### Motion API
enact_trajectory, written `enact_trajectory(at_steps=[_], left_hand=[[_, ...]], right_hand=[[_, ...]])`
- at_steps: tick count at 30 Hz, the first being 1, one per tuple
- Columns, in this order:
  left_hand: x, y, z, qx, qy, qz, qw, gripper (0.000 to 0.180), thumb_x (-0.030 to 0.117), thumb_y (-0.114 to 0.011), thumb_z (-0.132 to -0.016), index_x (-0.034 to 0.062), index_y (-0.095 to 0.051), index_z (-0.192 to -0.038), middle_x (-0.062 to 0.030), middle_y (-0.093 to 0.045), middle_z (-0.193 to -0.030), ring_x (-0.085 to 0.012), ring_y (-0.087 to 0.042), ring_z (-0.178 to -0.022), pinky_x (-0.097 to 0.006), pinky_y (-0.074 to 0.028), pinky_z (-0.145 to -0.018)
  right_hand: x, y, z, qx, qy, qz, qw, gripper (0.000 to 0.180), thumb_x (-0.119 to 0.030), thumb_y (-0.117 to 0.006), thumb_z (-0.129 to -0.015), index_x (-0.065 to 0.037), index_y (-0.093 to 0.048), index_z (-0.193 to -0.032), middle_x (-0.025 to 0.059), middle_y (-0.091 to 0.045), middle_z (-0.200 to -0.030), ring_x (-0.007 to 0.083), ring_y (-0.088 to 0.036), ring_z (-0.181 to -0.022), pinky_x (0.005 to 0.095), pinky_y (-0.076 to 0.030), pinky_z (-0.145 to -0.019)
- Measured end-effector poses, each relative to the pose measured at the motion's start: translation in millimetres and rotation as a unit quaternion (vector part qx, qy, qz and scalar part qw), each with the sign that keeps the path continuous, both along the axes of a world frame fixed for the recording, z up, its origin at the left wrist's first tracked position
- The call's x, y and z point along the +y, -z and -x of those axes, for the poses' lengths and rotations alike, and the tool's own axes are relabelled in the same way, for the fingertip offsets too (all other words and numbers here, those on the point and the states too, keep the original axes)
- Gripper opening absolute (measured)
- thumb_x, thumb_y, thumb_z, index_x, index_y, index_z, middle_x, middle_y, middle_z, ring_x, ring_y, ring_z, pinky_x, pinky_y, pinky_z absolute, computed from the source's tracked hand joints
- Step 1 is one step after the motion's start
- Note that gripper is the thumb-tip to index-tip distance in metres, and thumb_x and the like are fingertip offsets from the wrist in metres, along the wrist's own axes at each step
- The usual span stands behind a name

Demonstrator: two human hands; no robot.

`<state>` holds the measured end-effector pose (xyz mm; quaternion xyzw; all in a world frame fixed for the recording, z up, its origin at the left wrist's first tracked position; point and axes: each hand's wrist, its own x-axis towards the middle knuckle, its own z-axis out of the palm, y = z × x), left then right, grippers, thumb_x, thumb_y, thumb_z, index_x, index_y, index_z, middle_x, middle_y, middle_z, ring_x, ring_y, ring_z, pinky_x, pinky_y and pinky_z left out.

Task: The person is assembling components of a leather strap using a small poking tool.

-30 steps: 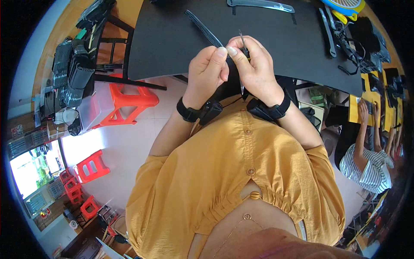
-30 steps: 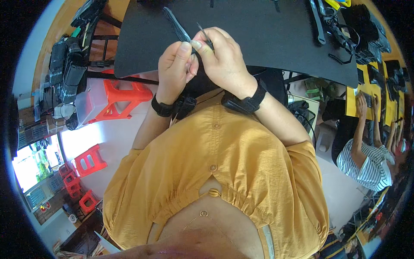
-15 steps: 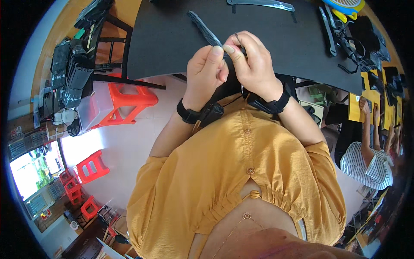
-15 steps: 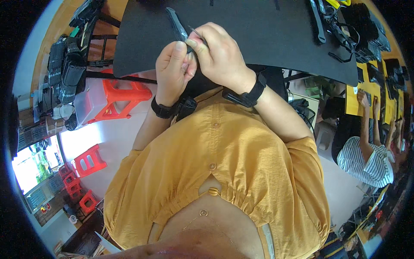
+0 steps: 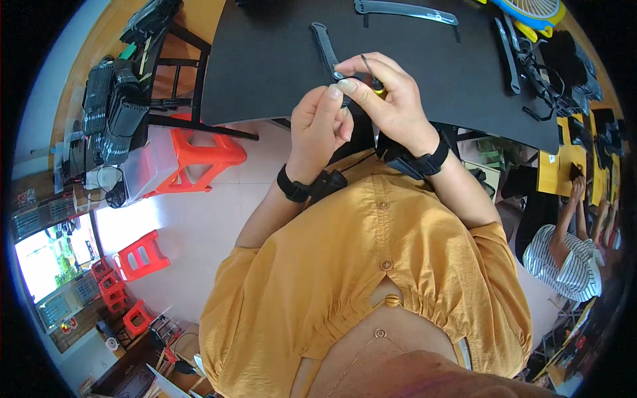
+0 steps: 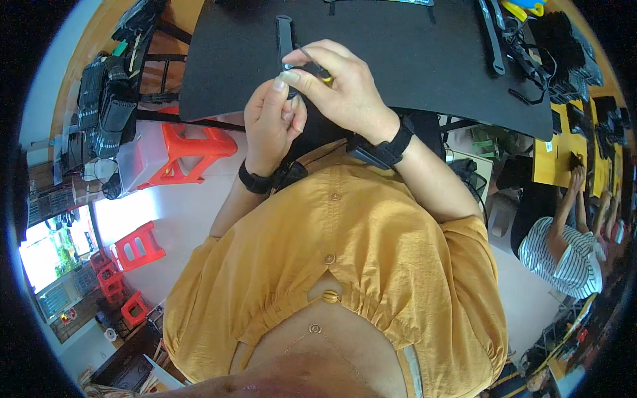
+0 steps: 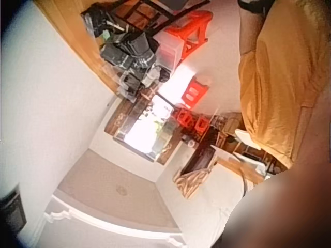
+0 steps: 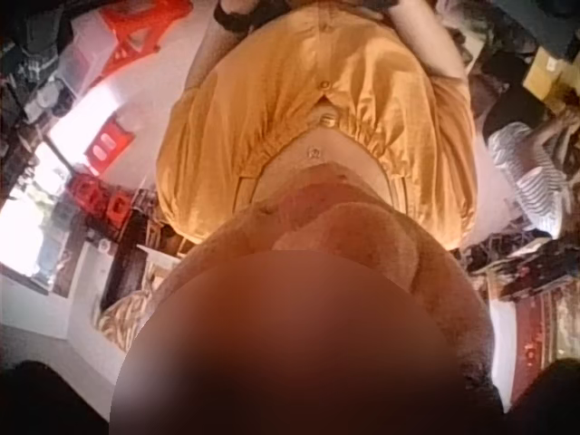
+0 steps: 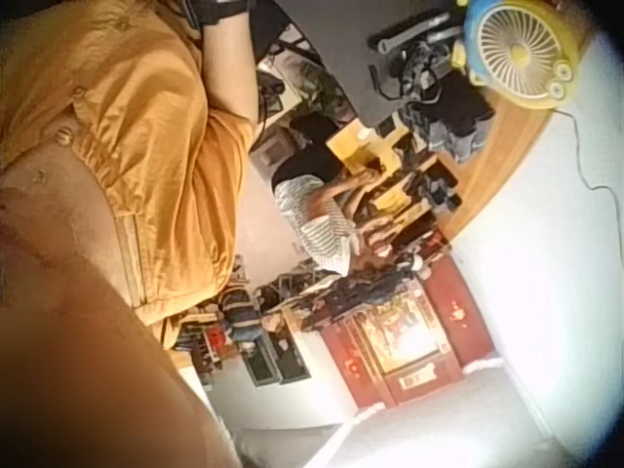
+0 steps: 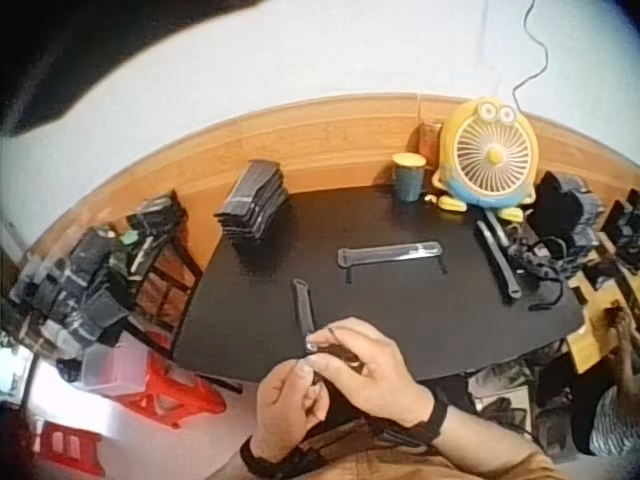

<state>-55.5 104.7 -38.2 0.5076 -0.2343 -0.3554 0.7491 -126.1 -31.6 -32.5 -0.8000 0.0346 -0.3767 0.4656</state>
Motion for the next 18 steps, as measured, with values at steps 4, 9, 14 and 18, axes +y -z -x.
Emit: enact_trajectory(at_steps=[4, 9, 14, 18], left_hand=[[4.7, 5.6, 2.8, 0.024, 0.044, 0.025, 0.998, 0.030, 0.020, -0.050, -0.101, 0.0069, -0.049, -0.074, 0.0014, -0.046, -0.059, -0.0070, -0.046, -0.048, -0.020, -0.033, -0.043], [6.8, -3.2, -13.0, -0.073, 0.054, -0.127, 0.988, 0.027, 0.020, -0.053, -0.098, 0.0035, -0.052, -0.077, -0.0028, -0.057, -0.065, -0.0075, -0.050, -0.049, -0.022, -0.033, -0.040], [-6.7, -24.2, -15.2, -0.087, 0.019, -0.136, 0.987, 0.023, 0.021, -0.051, -0.099, -0.0006, -0.055, -0.103, -0.0043, -0.061, -0.074, -0.0077, -0.051, -0.049, -0.023, -0.038, -0.041], [-1.9, -18.6, -9.2, -0.106, 0.084, -0.112, 0.984, 0.027, 0.020, -0.043, -0.103, 0.0004, -0.052, -0.119, 0.0038, -0.043, -0.065, -0.0036, -0.039, -0.047, -0.018, -0.030, -0.041]], right_hand=[[-0.6, 3.7, -2.5, 0.003, 0.035, -0.057, 0.998, 0.012, -0.016, -0.069, -0.088, -0.005, -0.070, -0.093, 0.0074, -0.066, -0.087, 0.0182, -0.064, -0.081, 0.0289, -0.050, -0.072], [-9.8, -5.2, -2.2, 0.057, 0.072, -0.192, 0.977, 0.018, -0.022, -0.067, -0.092, -0.004, -0.070, -0.095, 0.0034, -0.067, -0.079, 0.0098, -0.061, -0.071, 0.0259, -0.048, -0.063], [6.7, -6.5, 2.9, 0.048, 0.003, -0.138, 0.989, 0.012, -0.015, -0.066, -0.092, -0.005, -0.069, -0.099, 0.0044, -0.068, -0.080, 0.0101, -0.064, -0.072, 0.0259, -0.051, -0.064], [-11.9, -16.8, -1.7, 0.057, 0.082, -0.099, 0.990, 0.019, -0.021, -0.068, -0.091, -0.003, -0.069, -0.094, 0.0072, -0.069, -0.082, 0.0119, -0.065, -0.074, 0.0257, -0.051, -0.066]])
